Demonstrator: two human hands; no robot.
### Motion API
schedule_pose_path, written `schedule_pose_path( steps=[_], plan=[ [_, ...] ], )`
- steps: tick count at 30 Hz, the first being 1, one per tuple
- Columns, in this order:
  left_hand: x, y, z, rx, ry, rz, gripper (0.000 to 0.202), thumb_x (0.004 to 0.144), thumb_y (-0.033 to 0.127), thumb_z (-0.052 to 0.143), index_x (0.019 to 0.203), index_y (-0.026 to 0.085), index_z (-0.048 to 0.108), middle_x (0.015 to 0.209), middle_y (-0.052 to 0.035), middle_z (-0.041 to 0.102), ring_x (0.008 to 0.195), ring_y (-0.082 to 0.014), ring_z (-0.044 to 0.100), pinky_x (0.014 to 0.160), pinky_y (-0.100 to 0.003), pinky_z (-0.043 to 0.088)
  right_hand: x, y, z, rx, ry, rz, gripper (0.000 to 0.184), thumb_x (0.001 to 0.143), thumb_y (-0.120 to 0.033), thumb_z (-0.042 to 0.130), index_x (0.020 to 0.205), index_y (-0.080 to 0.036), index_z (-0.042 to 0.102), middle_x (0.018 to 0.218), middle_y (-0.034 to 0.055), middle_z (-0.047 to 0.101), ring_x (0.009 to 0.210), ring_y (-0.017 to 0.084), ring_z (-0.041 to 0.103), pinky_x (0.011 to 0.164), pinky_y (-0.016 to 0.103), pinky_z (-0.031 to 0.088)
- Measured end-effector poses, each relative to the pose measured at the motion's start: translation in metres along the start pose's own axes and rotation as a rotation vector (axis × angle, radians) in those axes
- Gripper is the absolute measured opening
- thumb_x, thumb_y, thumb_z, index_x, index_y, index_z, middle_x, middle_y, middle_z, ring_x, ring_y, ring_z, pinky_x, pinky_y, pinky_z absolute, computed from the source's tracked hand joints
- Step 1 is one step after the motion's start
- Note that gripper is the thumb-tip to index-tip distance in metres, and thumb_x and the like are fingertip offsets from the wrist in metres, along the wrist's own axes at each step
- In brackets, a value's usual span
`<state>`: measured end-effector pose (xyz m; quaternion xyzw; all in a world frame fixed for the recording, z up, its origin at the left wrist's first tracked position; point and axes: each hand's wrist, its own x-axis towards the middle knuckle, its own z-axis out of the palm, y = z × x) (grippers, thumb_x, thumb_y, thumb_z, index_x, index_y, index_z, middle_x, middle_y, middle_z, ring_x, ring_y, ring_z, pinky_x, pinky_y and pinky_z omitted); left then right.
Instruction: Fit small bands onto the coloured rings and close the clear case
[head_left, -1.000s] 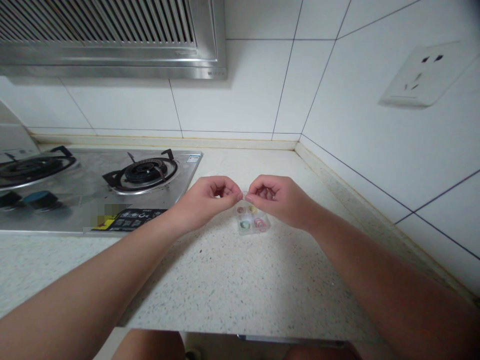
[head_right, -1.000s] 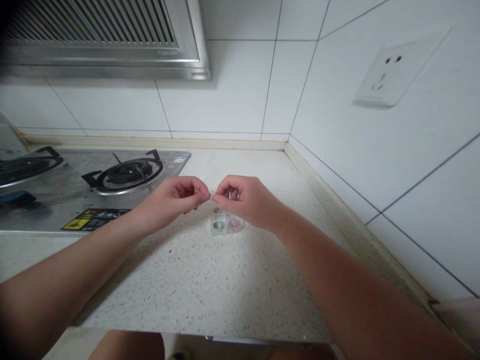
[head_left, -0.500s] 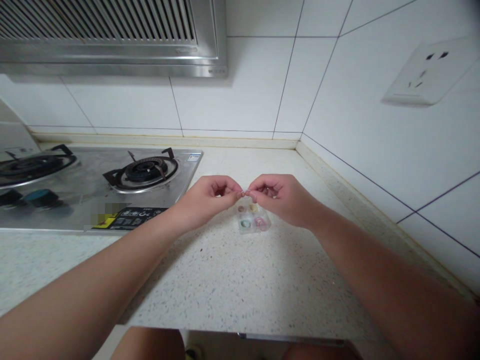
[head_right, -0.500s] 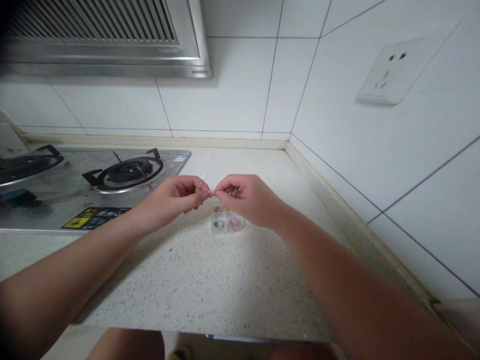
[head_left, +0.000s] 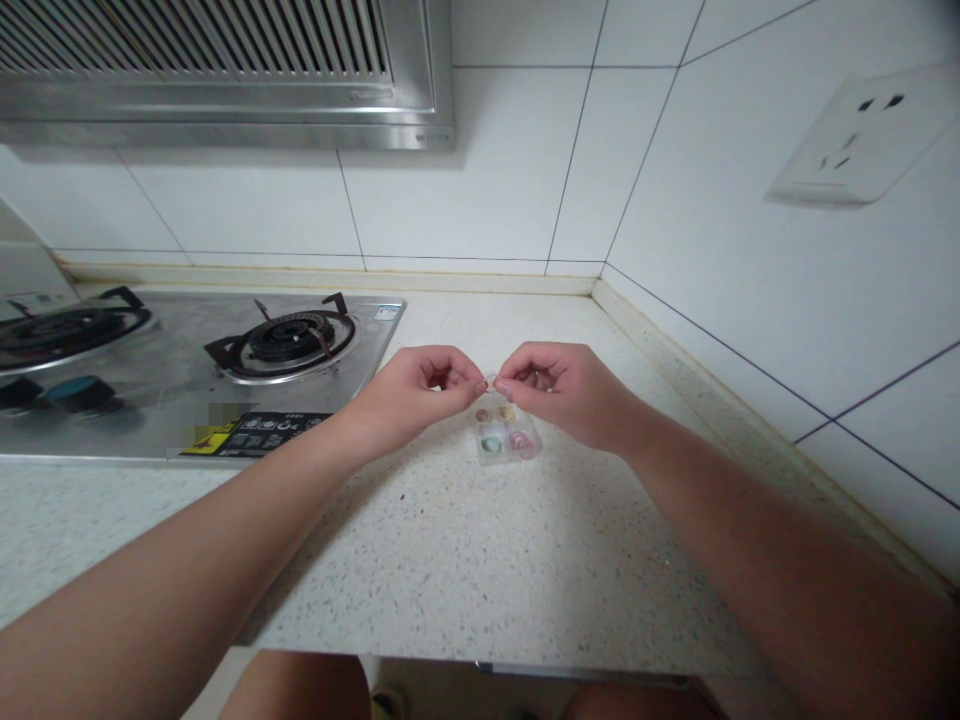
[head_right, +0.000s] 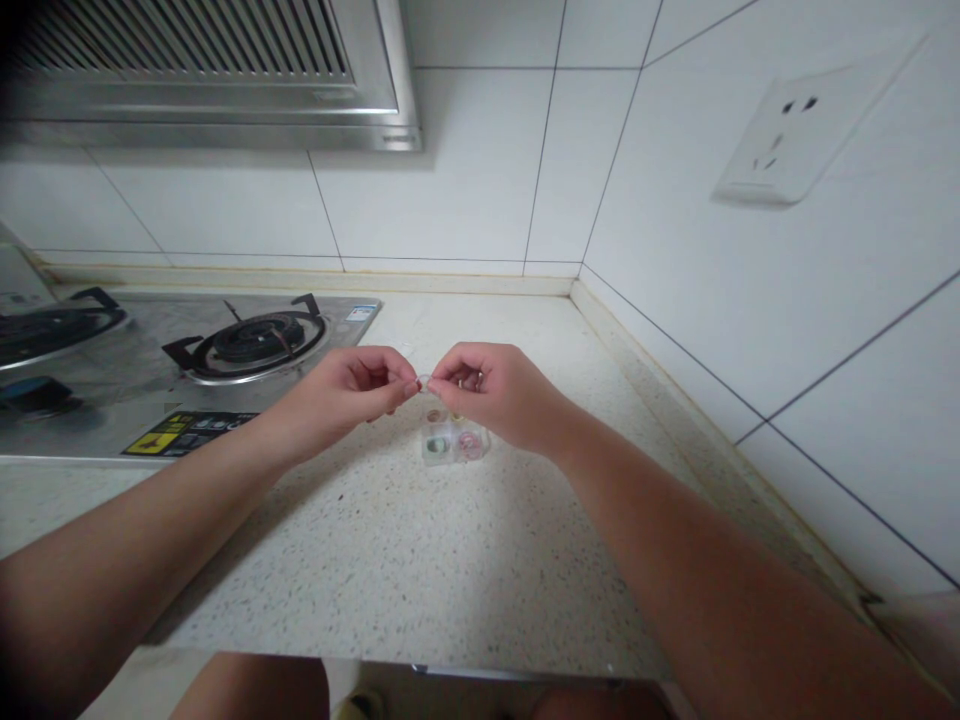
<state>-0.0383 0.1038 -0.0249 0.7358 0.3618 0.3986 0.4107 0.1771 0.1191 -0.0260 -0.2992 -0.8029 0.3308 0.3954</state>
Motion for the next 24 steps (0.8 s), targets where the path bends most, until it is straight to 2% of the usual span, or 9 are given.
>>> schedule_pose_path(
  steps=[6, 11, 17, 24],
  plan=[
    [-0.0006, -0.0002, 0.0012, -0.013, -0.003, 0.015, 0.019, 0.084, 0.029, 0.07, 0.08, 0.01, 0.065, 0.066, 0.0013, 0.051, 0.061, -0.007, 0.042, 0.055, -0.02, 0.032, 0.0003, -0.0022, -0.0002, 0.039, 0.003, 0.028, 0.015, 0.078, -0.024, 0.075, 0.079, -0.013, 0.066, 0.065, -0.001, 0.058, 0.057, 0.006, 0.047, 0.05, 0.017, 0.035],
    [-0.0012, -0.0017, 0.001, -0.013, -0.002, 0.017, 0.018, 0.086, 0.029, 0.068, 0.082, 0.011, 0.065, 0.067, 0.0014, 0.051, 0.061, -0.0068, 0.041, 0.054, -0.02, 0.032, 0.0005, -0.0004, -0.0007, 0.039, 0.003, 0.03, 0.012, 0.077, -0.022, 0.075, 0.08, -0.013, 0.066, 0.066, -0.0008, 0.059, 0.059, 0.007, 0.048, 0.052, 0.018, 0.037],
    [-0.0012, -0.0023, 0.0006, -0.024, -0.02, -0.001, 0.018, 0.088, 0.029, 0.066, 0.084, 0.011, 0.065, 0.065, 0.0016, 0.051, 0.058, -0.007, 0.041, 0.053, -0.02, 0.031, -0.0003, -0.0018, -0.0002, -0.009, -0.005, 0.032, 0.018, 0.083, -0.03, 0.07, 0.083, -0.013, 0.069, 0.069, 0.0021, 0.062, 0.06, 0.008, 0.05, 0.053, 0.02, 0.039],
    [-0.0017, -0.0012, 0.0006, -0.02, -0.02, 0.009, 0.017, 0.088, 0.029, 0.065, 0.087, 0.012, 0.067, 0.068, 0.0005, 0.054, 0.059, -0.0078, 0.045, 0.054, -0.02, 0.034, 0.0007, -0.0035, 0.0004, 0.002, -0.016, -0.003, 0.016, 0.085, -0.028, 0.066, 0.087, -0.012, 0.071, 0.073, 0.0034, 0.065, 0.064, 0.01, 0.055, 0.056, 0.02, 0.042]
  ],
)
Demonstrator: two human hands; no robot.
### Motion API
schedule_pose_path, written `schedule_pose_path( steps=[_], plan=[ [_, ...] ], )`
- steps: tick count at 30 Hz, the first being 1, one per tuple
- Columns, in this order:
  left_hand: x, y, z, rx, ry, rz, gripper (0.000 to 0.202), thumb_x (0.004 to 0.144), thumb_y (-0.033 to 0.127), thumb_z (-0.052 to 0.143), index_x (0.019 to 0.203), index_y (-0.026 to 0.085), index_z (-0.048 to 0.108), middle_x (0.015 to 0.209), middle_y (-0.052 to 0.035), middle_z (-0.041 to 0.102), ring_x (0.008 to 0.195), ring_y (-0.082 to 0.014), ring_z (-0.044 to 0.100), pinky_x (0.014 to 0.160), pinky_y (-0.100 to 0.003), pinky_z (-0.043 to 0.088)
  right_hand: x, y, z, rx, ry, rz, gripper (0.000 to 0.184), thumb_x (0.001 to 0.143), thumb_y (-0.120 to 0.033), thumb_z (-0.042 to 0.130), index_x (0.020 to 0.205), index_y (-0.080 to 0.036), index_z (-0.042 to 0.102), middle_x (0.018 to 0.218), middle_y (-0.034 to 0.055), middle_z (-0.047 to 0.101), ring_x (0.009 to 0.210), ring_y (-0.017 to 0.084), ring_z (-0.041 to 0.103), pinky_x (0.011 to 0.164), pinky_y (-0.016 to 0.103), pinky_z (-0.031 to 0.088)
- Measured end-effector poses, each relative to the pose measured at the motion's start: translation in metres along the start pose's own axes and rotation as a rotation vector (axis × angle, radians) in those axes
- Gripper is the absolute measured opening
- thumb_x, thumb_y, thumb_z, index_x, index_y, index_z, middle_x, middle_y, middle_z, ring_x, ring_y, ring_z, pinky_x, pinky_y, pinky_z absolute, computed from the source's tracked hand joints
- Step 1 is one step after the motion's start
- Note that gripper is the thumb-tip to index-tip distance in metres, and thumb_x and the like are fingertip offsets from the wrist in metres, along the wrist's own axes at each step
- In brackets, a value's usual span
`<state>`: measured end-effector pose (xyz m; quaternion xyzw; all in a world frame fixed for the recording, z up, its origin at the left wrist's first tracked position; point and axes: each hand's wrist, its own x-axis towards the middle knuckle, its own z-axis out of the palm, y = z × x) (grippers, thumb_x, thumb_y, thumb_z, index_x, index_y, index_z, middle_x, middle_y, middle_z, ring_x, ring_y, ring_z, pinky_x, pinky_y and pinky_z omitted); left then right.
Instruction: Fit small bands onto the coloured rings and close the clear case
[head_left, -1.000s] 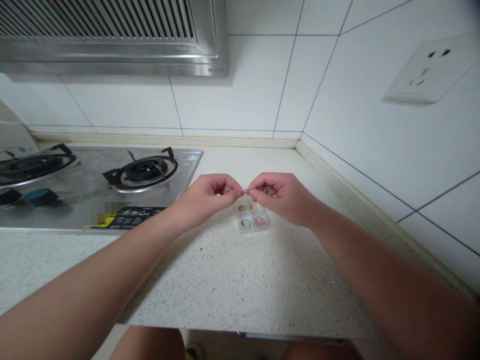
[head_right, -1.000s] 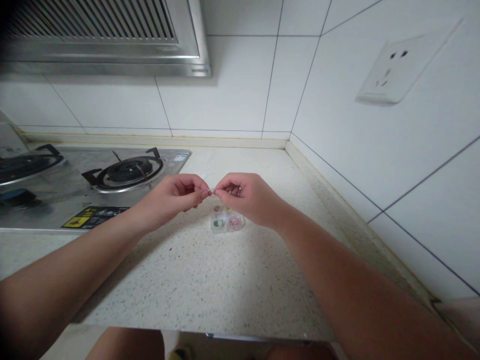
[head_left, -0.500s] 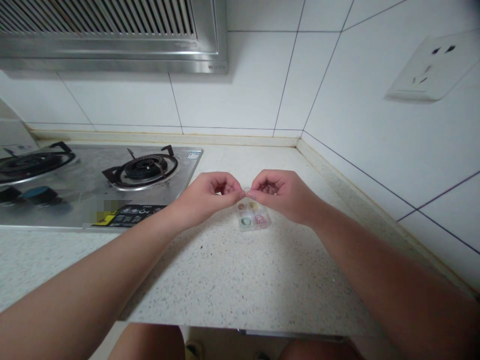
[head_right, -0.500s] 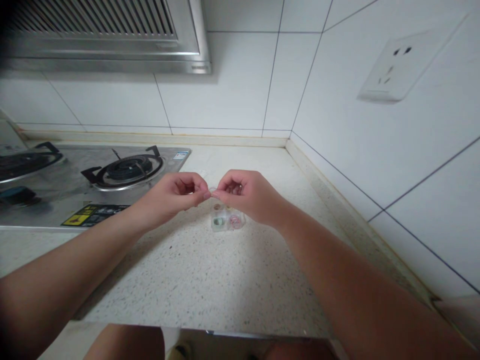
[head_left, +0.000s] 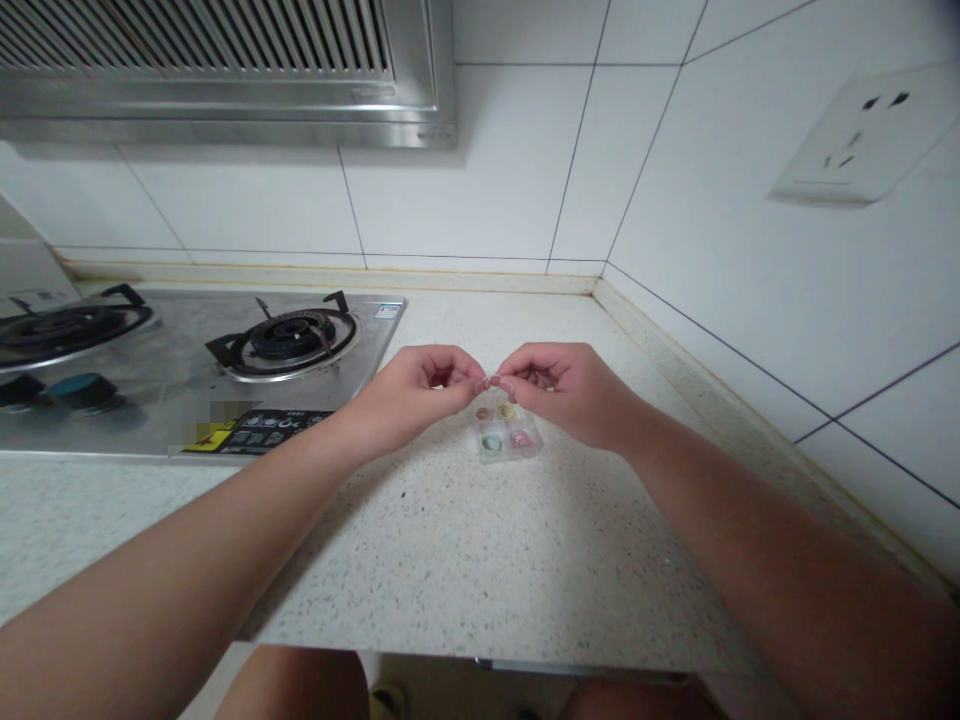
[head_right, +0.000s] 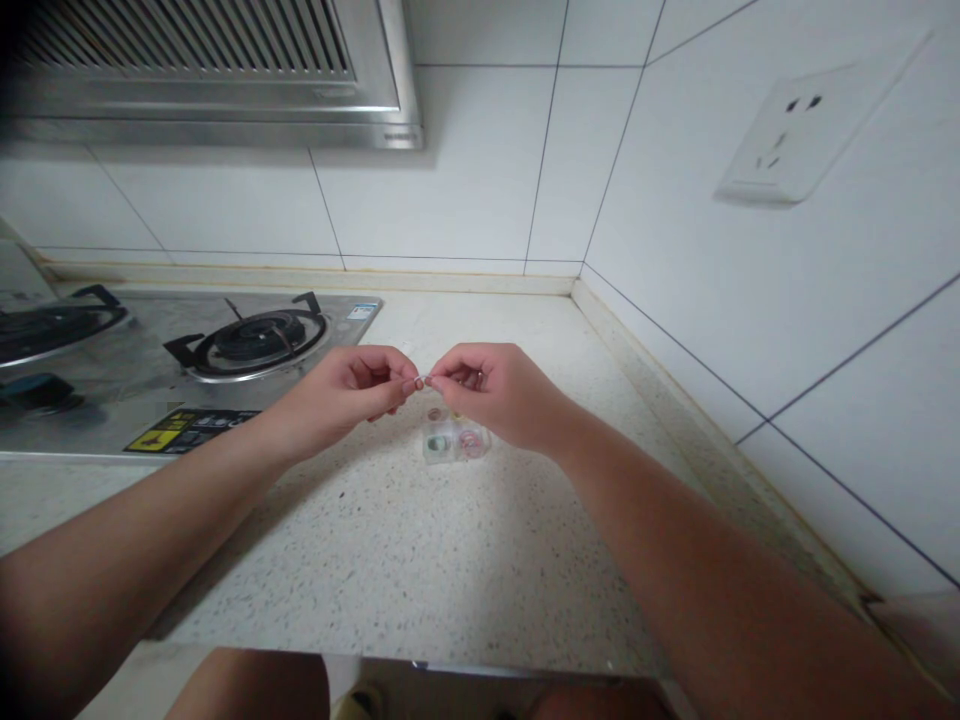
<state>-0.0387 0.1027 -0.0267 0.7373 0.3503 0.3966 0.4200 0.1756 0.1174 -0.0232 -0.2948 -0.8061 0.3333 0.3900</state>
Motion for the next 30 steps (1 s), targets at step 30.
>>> schedule_pose_path(
  steps=[30],
  plan=[
    [0.0002, 0.0041, 0.0, -0.002, 0.023, -0.016, 0.021, 0.084, 0.032, 0.068, 0.082, 0.012, 0.064, 0.066, 0.0008, 0.052, 0.058, -0.0081, 0.043, 0.053, -0.02, 0.033, -0.0006, 0.0014, -0.0021, 0.06, 0.012, 0.036, 0.013, 0.078, -0.024, 0.074, 0.081, -0.014, 0.066, 0.066, -0.0004, 0.058, 0.059, 0.008, 0.048, 0.051, 0.02, 0.035]
  ],
)
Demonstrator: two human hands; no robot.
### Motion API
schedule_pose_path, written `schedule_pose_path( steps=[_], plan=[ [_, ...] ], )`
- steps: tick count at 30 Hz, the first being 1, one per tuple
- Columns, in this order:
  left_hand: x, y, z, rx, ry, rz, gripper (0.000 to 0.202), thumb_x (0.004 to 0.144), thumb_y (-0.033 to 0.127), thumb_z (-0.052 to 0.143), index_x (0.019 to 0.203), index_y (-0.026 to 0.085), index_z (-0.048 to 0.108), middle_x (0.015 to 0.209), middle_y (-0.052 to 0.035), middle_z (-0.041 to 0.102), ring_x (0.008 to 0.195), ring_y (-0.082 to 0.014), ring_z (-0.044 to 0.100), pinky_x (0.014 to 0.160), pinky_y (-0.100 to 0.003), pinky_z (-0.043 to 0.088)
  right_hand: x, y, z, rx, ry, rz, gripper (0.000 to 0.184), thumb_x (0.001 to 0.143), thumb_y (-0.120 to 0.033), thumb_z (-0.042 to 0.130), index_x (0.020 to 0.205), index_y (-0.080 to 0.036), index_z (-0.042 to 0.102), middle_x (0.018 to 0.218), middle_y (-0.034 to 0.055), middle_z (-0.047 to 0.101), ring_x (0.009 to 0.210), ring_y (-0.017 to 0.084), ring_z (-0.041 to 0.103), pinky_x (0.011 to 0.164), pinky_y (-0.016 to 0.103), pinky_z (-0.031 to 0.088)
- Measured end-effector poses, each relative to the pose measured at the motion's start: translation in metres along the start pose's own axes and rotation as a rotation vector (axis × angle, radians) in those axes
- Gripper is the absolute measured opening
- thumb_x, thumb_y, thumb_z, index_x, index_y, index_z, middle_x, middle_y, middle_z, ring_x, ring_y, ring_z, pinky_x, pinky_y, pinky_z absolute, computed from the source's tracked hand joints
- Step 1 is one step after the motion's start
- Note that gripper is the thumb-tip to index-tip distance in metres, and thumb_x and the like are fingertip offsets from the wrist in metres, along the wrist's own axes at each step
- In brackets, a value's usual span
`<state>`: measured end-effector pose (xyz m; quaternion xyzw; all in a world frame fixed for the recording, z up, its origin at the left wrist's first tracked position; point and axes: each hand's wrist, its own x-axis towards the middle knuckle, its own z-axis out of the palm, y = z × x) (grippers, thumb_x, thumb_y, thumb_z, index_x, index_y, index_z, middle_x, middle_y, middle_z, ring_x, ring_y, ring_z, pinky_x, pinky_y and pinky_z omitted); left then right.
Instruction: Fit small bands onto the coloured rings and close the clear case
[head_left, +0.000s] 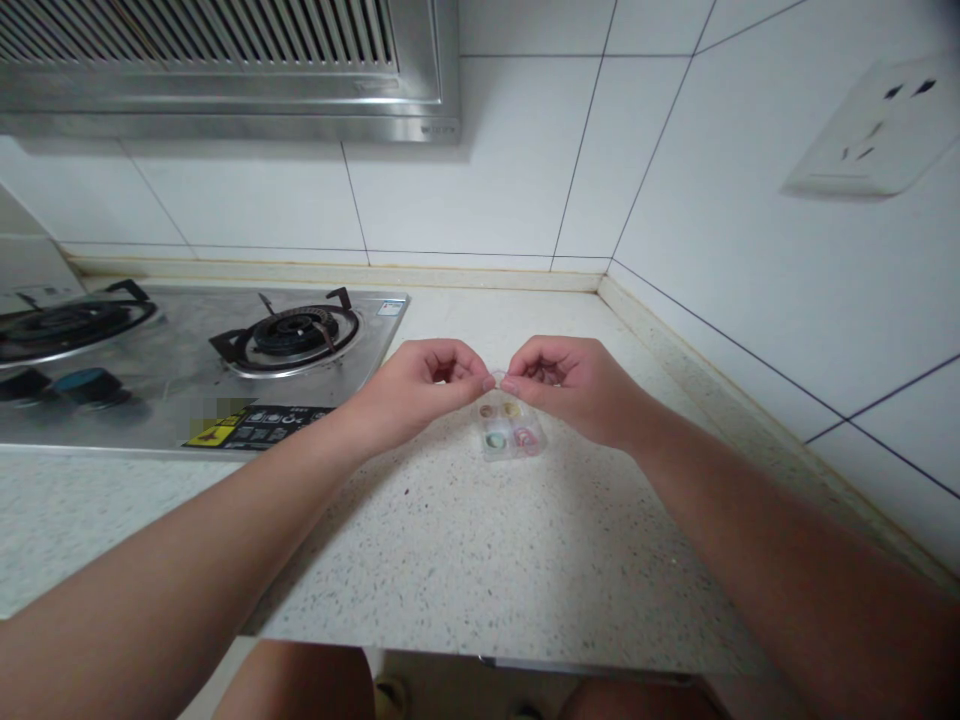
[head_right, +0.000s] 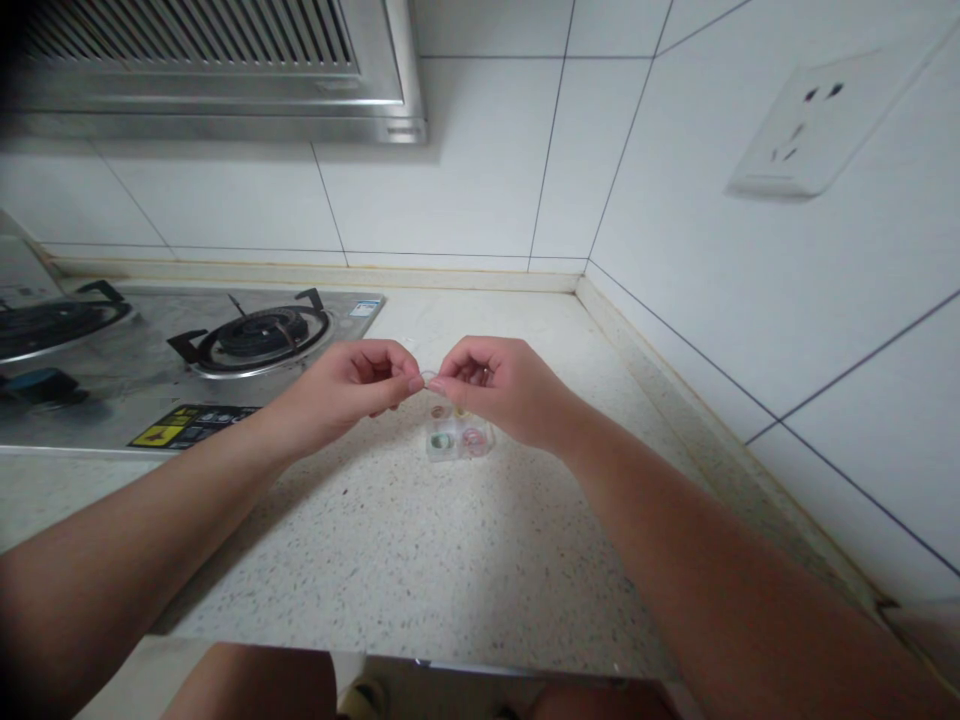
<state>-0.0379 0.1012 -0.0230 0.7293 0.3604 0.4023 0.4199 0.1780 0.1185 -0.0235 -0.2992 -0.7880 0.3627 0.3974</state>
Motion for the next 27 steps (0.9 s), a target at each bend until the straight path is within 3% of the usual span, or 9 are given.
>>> schedule_pose_path(
  steps=[18, 21, 27],
  plan=[
    [0.0, 0.0033, 0.0003, -0.038, 0.003, -0.051, 0.018, 0.086, 0.03, 0.063, 0.088, 0.012, 0.064, 0.069, 0.0003, 0.055, 0.057, -0.0083, 0.046, 0.052, -0.021, 0.037, -0.0001, -0.0025, 0.0008, -0.078, 0.034, -0.071, 0.017, 0.086, -0.031, 0.066, 0.086, -0.014, 0.069, 0.074, 0.0032, 0.064, 0.065, 0.011, 0.055, 0.057, 0.022, 0.041],
    [-0.0003, 0.0039, 0.0, -0.041, 0.015, -0.106, 0.024, 0.09, 0.036, 0.059, 0.082, 0.013, 0.062, 0.07, -0.0008, 0.056, 0.059, -0.0096, 0.049, 0.051, -0.021, 0.037, -0.0019, -0.004, -0.0002, -0.201, 0.073, -0.134, 0.016, 0.088, -0.031, 0.064, 0.088, -0.015, 0.069, 0.074, 0.0024, 0.064, 0.061, 0.01, 0.052, 0.055, 0.023, 0.039],
    [0.0002, 0.0016, -0.0001, -0.019, -0.069, -0.134, 0.032, 0.092, 0.043, 0.057, 0.083, 0.014, 0.065, 0.07, -0.0016, 0.058, 0.059, -0.0102, 0.049, 0.048, -0.021, 0.035, -0.0023, -0.0051, -0.0024, -0.589, -0.022, -0.413, 0.009, 0.09, -0.022, 0.059, 0.089, -0.017, 0.067, 0.076, -0.0006, 0.063, 0.064, 0.008, 0.05, 0.061, 0.024, 0.037]
  ],
)
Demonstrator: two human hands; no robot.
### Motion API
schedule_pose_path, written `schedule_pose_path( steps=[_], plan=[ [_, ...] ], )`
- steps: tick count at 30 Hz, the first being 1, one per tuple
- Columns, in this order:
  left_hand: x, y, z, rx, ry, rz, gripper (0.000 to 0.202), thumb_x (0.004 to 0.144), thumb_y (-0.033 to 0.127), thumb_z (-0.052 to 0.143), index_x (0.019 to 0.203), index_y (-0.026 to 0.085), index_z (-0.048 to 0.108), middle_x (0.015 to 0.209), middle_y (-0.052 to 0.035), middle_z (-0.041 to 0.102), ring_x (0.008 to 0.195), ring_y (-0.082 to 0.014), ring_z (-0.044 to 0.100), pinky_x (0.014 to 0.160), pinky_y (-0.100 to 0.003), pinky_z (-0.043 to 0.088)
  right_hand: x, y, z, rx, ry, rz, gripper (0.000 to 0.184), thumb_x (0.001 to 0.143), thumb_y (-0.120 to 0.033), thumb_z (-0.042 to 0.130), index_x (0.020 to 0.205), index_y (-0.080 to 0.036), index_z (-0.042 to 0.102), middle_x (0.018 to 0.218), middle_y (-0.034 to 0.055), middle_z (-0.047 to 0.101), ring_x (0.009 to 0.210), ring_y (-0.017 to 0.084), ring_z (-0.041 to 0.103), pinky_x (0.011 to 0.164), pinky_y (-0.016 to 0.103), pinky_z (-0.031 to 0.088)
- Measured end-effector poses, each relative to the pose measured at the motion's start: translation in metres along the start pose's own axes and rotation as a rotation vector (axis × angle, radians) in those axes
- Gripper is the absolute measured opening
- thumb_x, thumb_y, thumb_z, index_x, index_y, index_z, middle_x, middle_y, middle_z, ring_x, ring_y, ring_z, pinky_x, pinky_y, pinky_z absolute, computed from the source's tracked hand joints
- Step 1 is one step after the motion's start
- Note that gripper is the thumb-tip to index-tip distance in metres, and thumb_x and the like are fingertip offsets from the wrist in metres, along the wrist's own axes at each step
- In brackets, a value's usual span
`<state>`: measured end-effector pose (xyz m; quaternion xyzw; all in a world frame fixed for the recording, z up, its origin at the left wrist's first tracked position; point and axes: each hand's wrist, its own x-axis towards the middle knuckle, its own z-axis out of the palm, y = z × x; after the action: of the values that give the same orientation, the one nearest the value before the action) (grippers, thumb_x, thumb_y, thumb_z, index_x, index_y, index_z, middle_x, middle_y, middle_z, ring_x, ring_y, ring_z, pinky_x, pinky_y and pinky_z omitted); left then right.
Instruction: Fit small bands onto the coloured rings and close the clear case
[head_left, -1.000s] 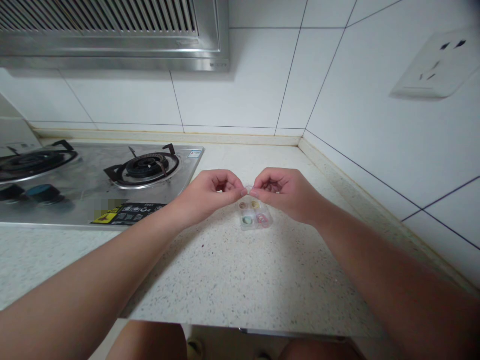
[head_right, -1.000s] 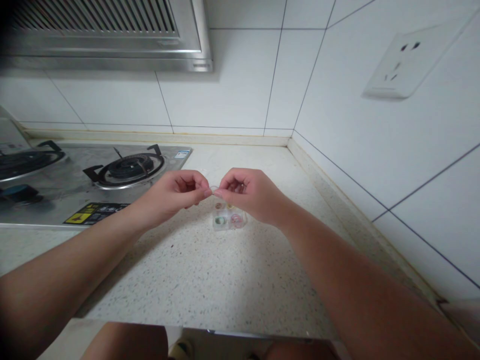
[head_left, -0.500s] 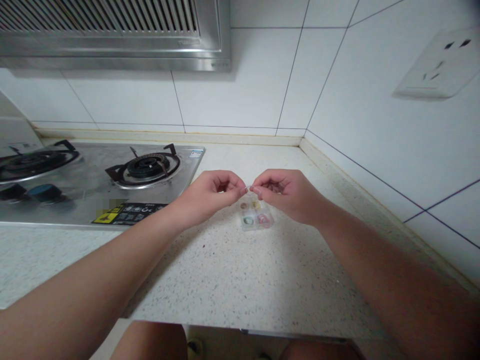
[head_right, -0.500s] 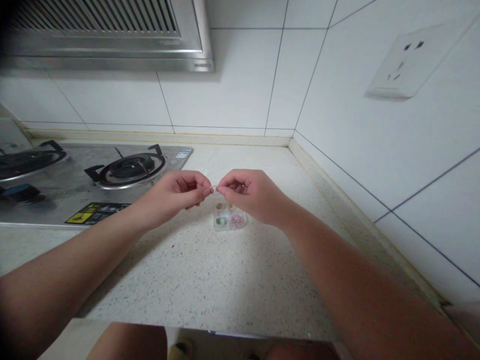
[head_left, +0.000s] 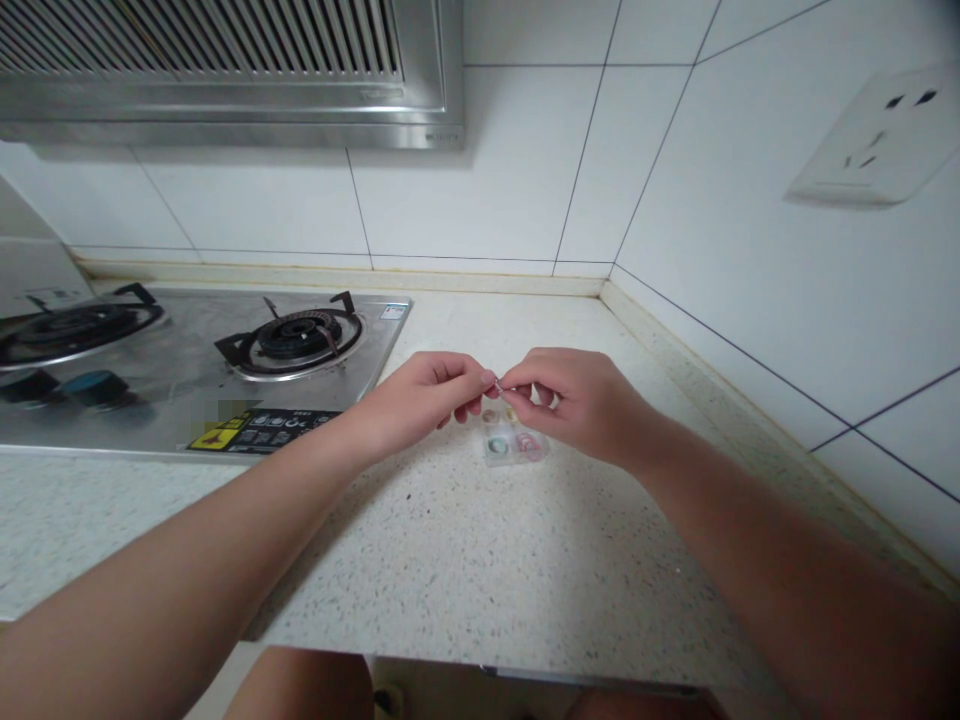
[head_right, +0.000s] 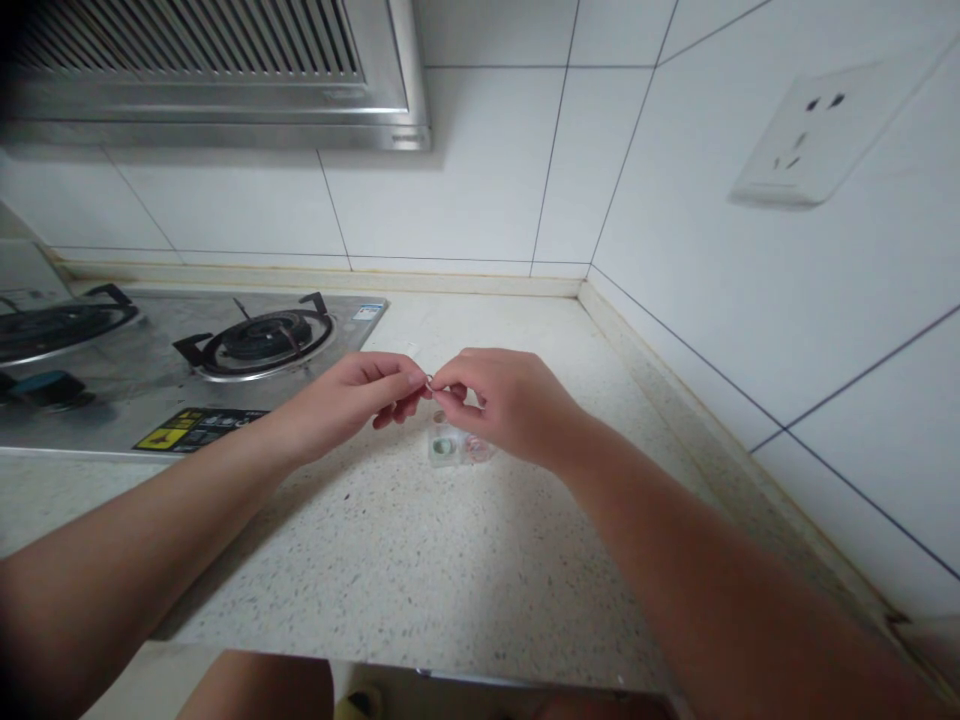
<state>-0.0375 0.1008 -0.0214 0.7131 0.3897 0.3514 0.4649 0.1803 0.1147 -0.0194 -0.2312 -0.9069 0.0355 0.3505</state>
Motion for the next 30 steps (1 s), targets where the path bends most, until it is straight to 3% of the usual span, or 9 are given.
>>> schedule_pose_path(
  steps=[11, 18, 24, 30],
  plan=[
    [0.0, 0.0, -0.001, -0.005, 0.016, 0.07, 0.015, 0.085, 0.027, 0.061, 0.083, 0.012, 0.063, 0.068, 0.0, 0.057, 0.057, -0.0079, 0.047, 0.052, -0.021, 0.036, 0.0, 0.0, -0.002, -0.054, 0.001, -0.041, 0.009, 0.089, -0.023, 0.062, 0.094, -0.018, 0.067, 0.08, -0.0006, 0.063, 0.068, 0.009, 0.052, 0.065, 0.023, 0.038],
    [0.001, -0.008, 0.0, 0.15, 0.016, 0.165, 0.016, 0.088, 0.027, 0.06, 0.083, 0.012, 0.065, 0.069, 0.0008, 0.055, 0.063, -0.0086, 0.045, 0.057, -0.021, 0.034, -0.001, 0.003, 0.002, 0.158, 0.014, 0.202, 0.018, 0.087, -0.03, 0.066, 0.098, -0.016, 0.066, 0.077, -0.0013, 0.061, 0.057, 0.006, 0.047, 0.054, 0.02, 0.036],
    [-0.001, -0.007, 0.001, 0.271, -0.011, 0.174, 0.019, 0.09, 0.028, 0.057, 0.086, 0.013, 0.067, 0.071, 0.0004, 0.057, 0.066, -0.0096, 0.047, 0.059, -0.022, 0.035, -0.002, 0.007, -0.002, 0.28, -0.095, 0.3, 0.013, 0.086, -0.028, 0.065, 0.085, -0.015, 0.069, 0.066, -0.0023, 0.058, 0.057, 0.007, 0.046, 0.054, 0.021, 0.034],
    [0.0, -0.009, 0.0, 0.371, -0.029, 0.123, 0.024, 0.091, 0.032, 0.054, 0.088, 0.014, 0.068, 0.074, -0.0005, 0.061, 0.064, -0.01, 0.048, 0.056, -0.022, 0.035, -0.002, 0.011, -0.014, 0.188, -0.448, 0.337, 0.013, 0.085, -0.031, 0.065, 0.088, -0.019, 0.072, 0.069, -0.0031, 0.061, 0.058, 0.007, 0.048, 0.055, 0.022, 0.032]
  ],
)
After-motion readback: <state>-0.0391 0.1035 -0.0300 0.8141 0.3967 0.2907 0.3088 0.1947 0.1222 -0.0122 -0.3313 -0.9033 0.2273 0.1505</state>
